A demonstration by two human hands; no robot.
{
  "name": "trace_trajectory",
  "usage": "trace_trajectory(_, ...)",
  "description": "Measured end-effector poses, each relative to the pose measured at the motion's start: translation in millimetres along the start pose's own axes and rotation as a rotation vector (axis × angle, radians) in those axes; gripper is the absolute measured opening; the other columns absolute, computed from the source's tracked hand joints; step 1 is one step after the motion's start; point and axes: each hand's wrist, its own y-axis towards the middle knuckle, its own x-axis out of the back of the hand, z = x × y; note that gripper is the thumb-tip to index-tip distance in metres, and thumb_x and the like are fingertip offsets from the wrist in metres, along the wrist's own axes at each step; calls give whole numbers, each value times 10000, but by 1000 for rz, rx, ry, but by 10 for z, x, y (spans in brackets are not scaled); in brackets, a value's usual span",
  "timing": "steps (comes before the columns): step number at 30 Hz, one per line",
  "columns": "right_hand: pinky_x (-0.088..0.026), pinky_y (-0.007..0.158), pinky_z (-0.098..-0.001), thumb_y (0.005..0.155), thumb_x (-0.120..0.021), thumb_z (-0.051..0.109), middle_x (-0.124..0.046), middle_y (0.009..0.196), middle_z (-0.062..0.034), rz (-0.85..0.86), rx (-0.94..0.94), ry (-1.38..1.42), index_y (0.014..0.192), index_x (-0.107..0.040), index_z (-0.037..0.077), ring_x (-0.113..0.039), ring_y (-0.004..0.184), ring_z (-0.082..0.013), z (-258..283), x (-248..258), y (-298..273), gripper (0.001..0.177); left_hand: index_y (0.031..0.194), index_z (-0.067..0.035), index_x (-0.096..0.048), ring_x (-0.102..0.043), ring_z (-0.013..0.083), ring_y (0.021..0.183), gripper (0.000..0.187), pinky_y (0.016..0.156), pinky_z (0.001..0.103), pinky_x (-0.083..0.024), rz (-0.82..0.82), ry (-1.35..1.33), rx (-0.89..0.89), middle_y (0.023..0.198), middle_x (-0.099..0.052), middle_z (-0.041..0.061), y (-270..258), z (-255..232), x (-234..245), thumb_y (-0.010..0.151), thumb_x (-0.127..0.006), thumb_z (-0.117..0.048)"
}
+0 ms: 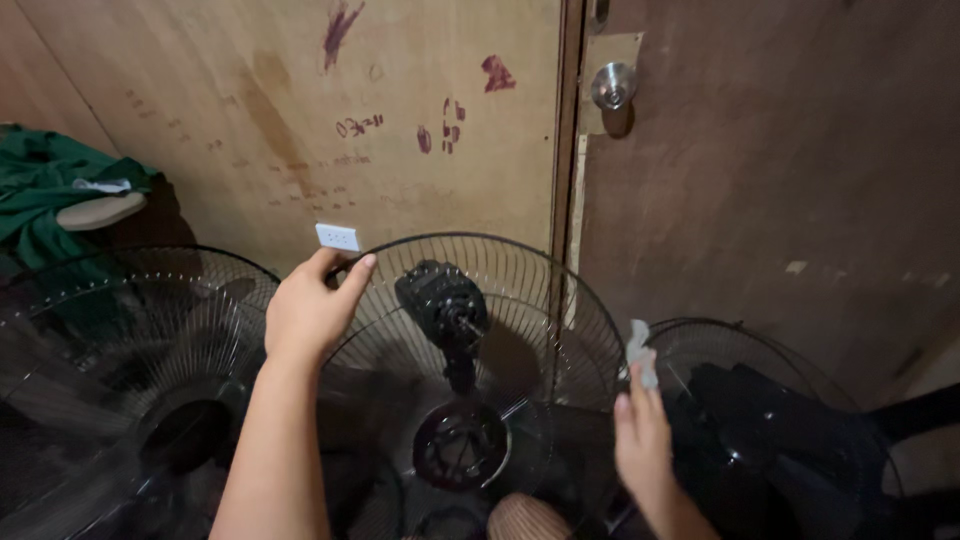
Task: The person wipes the fan motor housing with a cloth, then reattaches the front wire cage and secures it with a screwdriver. Finally, the fan blade is mounted onto the motor shaft and secured.
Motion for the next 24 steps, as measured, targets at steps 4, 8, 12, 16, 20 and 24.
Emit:
trace_trajectory(4, -281, 1174, -430, 877, -501, 38, -396, 1500, -299, 115, 158, 226, 1471, -414, -34, -378, 1401, -381, 138, -236, -616, 605, 1196, -173, -732, -696, 345, 1038, 567, 879, 452, -528, 5, 28, 14, 1063, -752, 132, 39, 28, -39, 881, -596, -624)
trace_trajectory(8, -175, 1103, -703, 806, -670, 271, -625, 1253, -203, 297, 581, -283, 1333, -610, -11, -458, 1318, -382, 192, -343, -1018, 602, 1189, -161, -731, -684, 350, 1044, 570, 871, 455, -520, -23, 22, -45, 1088, -742, 133, 71, 45, -106, 889, -601, -628)
trace_trajectory(12, -238, 1148, -702, 844, -644, 284, -655, 1118, -157, 209, 447, -425, 1073, -675, 92, -488, 1260, -382, 42, -237, -657, 301, 1167, -158, -739, -689, 342, 1016, 543, 863, 443, -523, -35, 22, -69, 1063, -747, 131, 112, 133, -77, 892, -609, -608)
trace_trajectory(16, -443, 1023, -411, 1002, -516, 205, -664, 1250, -131, 26, -5, 97, 1304, -645, 5, -584, 1186, -282, -206, -6, 71, 384, 1158, -138, -742, -701, 343, 987, 525, 859, 433, -526, -10, -45, -76, 1040, -752, 145, 125, 265, -63, 900, -618, -578)
trace_trajectory(20, -480, 911, -382, 1072, -480, 239, -679, 1192, -66, 243, -721, 750, 1292, -636, 43, -611, 1100, -210, -341, 142, 440, 333, 1230, -114, -723, -705, 334, 978, 586, 868, 421, -526, 12, -69, -168, 1063, -740, 174, 168, 380, -22, 888, -654, -585)
trace_trajectory(24, -474, 993, -316, 1041, -523, 168, -642, 1276, -44, 210, -566, 936, 1364, -564, 38, -591, 1191, -162, -310, 22, 559, 351, 1300, -126, -702, -695, 310, 1042, 637, 908, 404, -509, 25, -99, -116, 1146, -735, 178, 116, 658, 152, 859, -694, -586)
